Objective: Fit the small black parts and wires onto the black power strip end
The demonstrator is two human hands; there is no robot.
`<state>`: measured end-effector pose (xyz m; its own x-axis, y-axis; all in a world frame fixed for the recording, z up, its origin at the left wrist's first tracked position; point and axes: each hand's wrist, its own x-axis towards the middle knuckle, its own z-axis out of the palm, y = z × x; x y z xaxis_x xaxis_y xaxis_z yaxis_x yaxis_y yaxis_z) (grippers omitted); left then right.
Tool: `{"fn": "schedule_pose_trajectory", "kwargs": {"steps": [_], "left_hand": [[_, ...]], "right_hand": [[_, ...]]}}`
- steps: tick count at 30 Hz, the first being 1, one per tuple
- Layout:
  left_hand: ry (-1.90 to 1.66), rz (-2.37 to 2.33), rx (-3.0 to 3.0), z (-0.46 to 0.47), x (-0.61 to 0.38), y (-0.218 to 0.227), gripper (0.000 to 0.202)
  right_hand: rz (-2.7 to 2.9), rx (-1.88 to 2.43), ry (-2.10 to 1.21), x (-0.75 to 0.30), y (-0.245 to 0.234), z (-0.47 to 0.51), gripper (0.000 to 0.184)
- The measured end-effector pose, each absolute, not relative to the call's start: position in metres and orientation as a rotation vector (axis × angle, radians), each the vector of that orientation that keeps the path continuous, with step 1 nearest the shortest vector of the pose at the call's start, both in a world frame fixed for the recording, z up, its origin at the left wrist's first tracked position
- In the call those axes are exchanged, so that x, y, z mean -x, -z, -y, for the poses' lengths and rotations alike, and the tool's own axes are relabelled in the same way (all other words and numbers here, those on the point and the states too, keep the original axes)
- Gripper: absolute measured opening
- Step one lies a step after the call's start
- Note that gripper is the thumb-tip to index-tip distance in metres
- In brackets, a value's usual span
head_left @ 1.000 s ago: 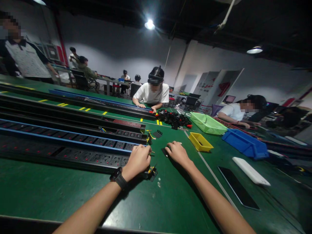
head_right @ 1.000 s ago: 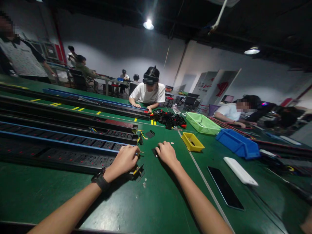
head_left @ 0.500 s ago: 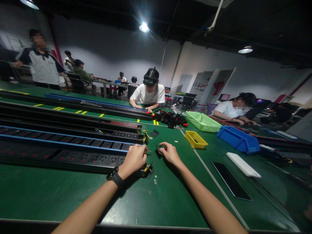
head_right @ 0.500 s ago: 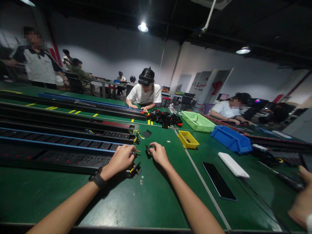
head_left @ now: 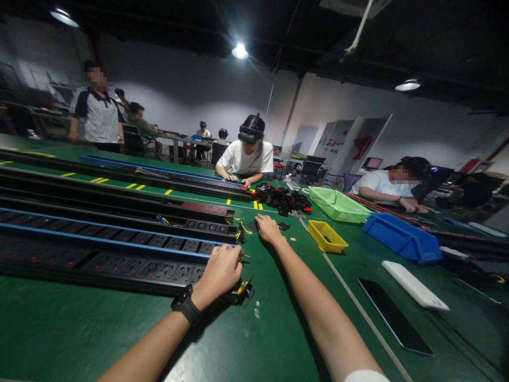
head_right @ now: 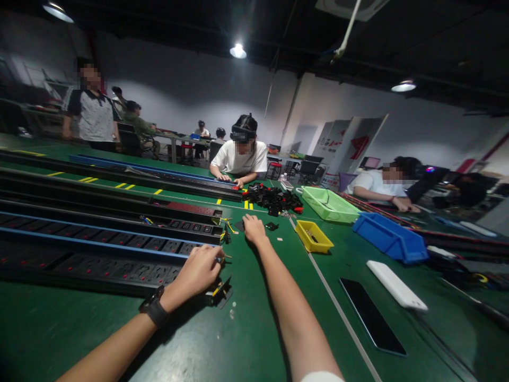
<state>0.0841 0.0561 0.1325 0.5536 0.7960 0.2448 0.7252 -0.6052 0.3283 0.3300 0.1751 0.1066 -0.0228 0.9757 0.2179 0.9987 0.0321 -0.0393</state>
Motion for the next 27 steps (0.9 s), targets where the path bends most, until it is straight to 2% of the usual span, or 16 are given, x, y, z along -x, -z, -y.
{"fn": "schedule_pose_trajectory", "kwargs": {"steps": [5,10,17,27], "left_hand": [[-0.558,-1.28,-2.592,-0.057,-0.084,-0.134,0.025],[-0.55,-1.282,-2.617,-0.057,-0.086,-0.135,0.024],[-0.566,-1.292,-2.643,-0.057,-0.085,-0.134,0.025],[-0.609,-1.259,-2.61,-0.062,-0.083,-0.13,0.023]], "right_hand": [[1.987,2.169,0.168,-0.335,-0.101,-0.164,0.039],[1.803,2.127,0.057,-0.368,-0.085,-0.096,0.03],[1.767,2.246,0.149,-0.395,-0.07,-0.013,0.02],[1.985,1.888,0.161,-0.278,-0.077,-0.027,0.011]]}}
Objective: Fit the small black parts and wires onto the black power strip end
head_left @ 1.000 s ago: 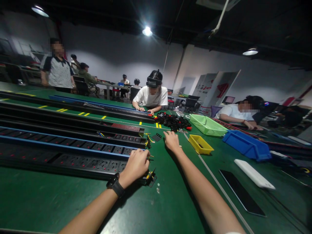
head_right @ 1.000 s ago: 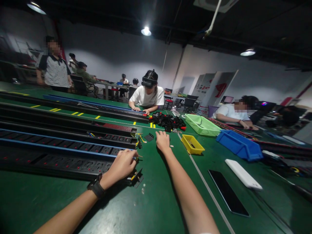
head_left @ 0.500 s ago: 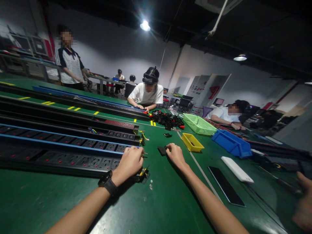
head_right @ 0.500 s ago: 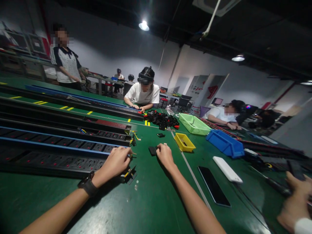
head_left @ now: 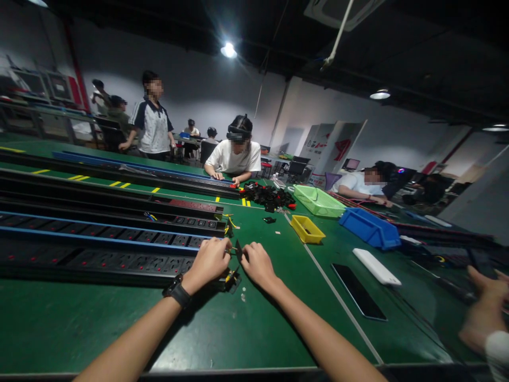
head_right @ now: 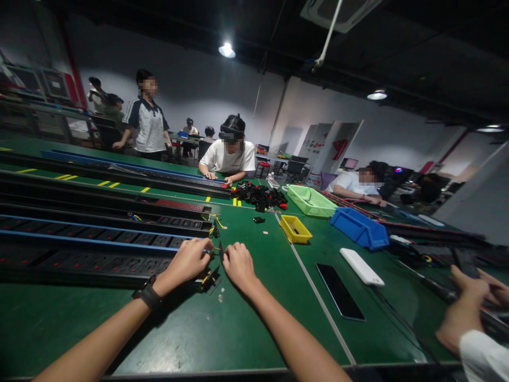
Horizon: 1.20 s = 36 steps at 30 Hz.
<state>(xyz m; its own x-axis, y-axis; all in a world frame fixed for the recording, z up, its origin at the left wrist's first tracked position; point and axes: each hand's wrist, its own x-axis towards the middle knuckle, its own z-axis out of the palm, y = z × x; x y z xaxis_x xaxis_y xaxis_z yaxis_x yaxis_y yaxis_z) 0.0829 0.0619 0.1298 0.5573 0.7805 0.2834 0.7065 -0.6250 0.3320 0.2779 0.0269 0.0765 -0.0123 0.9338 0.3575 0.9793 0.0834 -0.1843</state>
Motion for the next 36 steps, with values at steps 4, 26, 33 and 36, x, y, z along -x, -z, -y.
{"fn": "schedule_pose_trajectory", "kwargs": {"steps": [4,26,33,36], "left_hand": [[-0.624,-1.252,-2.595,-0.062,-0.083,-0.13,0.023],[-0.564,-1.287,-2.639,-0.057,-0.084,-0.133,0.023],[-0.545,-1.289,-2.635,-0.055,-0.083,-0.138,0.024],[-0.539,-1.304,-2.633,-0.053,-0.083,-0.141,0.023]], "right_hand": [[1.932,1.905,0.076,-0.258,-0.078,-0.041,0.008],[1.899,1.638,-0.208,-0.264,-0.075,-0.047,0.018],[1.834,1.532,-0.34,-0.269,-0.079,-0.04,0.024],[1.831,1.483,-0.395,-0.276,-0.075,-0.046,0.026]]}}
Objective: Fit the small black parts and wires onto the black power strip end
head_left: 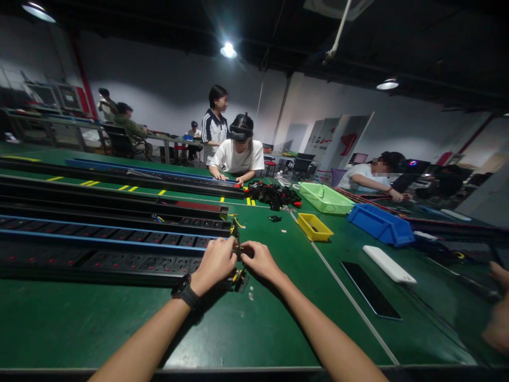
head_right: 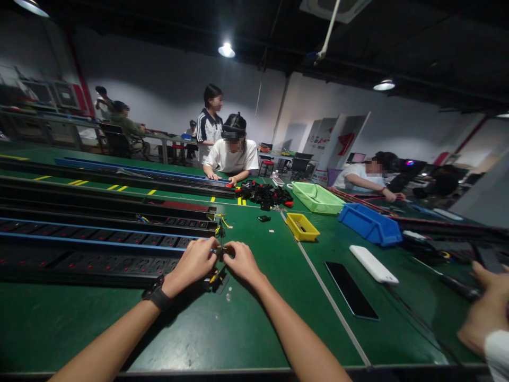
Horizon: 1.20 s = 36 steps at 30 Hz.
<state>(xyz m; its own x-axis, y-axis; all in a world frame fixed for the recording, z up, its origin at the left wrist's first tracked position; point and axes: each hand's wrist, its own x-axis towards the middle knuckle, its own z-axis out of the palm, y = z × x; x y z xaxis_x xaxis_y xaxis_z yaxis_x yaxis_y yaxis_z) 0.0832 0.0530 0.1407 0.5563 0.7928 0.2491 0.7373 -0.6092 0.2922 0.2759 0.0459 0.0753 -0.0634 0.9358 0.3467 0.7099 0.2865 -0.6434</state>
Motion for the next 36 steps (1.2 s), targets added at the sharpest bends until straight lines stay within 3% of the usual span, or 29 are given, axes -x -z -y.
{"fn": "schedule_pose_trajectory", "kwargs": {"steps": [4,8,10,14,18,24,28,31,36], "left_hand": [[-0.542,-1.358,-2.728,-0.048,-0.085,-0.143,0.018],[-0.516,-1.361,-2.763,-0.045,-0.085,-0.142,0.017],[-0.503,-1.378,-2.739,-0.045,-0.085,-0.141,0.017],[-0.489,-1.384,-2.71,-0.047,-0.085,-0.139,0.016],[-0.46,-1.392,-2.68,-0.048,-0.086,-0.139,0.017],[-0.449,-1.383,-2.689,-0.048,-0.087,-0.14,0.017],[-0.455,-1.384,-2.7,-0.047,-0.087,-0.142,0.019],[-0.442,-1.386,-2.709,-0.047,-0.087,-0.143,0.019],[-0.441,-1.379,-2.719,-0.047,-0.087,-0.144,0.021]], "right_hand": [[1.682,1.709,-0.473,-0.309,-0.08,-0.075,0.026],[1.548,2.084,0.098,-0.36,-0.094,-0.114,0.054],[1.589,2.166,0.229,-0.381,-0.095,-0.131,0.059],[1.689,2.229,0.127,-0.403,-0.081,-0.154,0.033],[1.576,2.227,0.134,-0.413,-0.062,-0.163,0.024],[1.574,2.209,0.193,-0.414,-0.06,-0.158,0.052],[1.441,2.383,0.233,-0.404,-0.067,-0.156,0.032],[1.308,2.393,0.234,-0.391,-0.073,-0.164,0.029],[1.474,1.911,-0.19,-0.352,-0.077,-0.199,0.033]]}}
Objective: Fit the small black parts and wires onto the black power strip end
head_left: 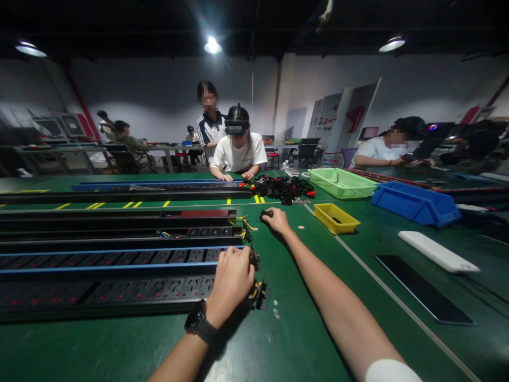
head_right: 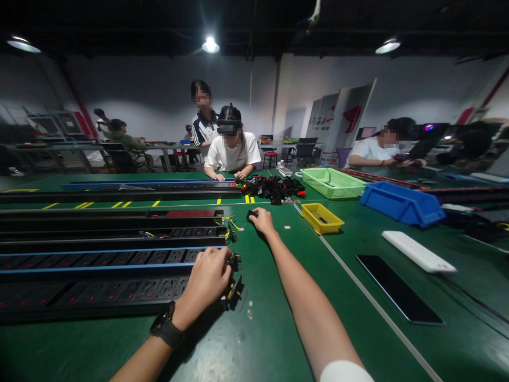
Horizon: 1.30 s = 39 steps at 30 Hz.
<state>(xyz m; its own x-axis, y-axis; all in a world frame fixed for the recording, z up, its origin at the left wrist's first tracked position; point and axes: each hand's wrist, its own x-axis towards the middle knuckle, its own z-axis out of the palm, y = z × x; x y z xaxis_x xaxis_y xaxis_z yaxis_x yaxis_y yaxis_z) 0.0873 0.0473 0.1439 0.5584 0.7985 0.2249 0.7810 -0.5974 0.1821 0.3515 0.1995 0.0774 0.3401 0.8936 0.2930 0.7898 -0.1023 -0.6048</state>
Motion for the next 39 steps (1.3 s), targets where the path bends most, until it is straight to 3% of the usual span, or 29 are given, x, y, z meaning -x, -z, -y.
{"fn": "schedule_pose_trajectory", "kwargs": {"steps": [6,14,18,39], "left_hand": [[-0.445,-1.384,-2.698,-0.048,-0.088,-0.143,0.021],[-0.431,-1.39,-2.701,-0.047,-0.088,-0.143,0.019],[-0.437,-1.384,-2.707,-0.046,-0.087,-0.141,0.019],[-0.469,-1.357,-2.69,-0.046,-0.087,-0.142,0.022]], "right_hand": [[1.555,1.728,-0.302,-0.309,-0.07,-0.231,0.024],[1.569,1.618,-0.411,-0.297,-0.062,-0.245,0.044],[1.559,1.514,-0.468,-0.292,-0.058,-0.246,0.031],[1.571,1.504,-0.456,-0.291,-0.058,-0.235,0.05]]}}
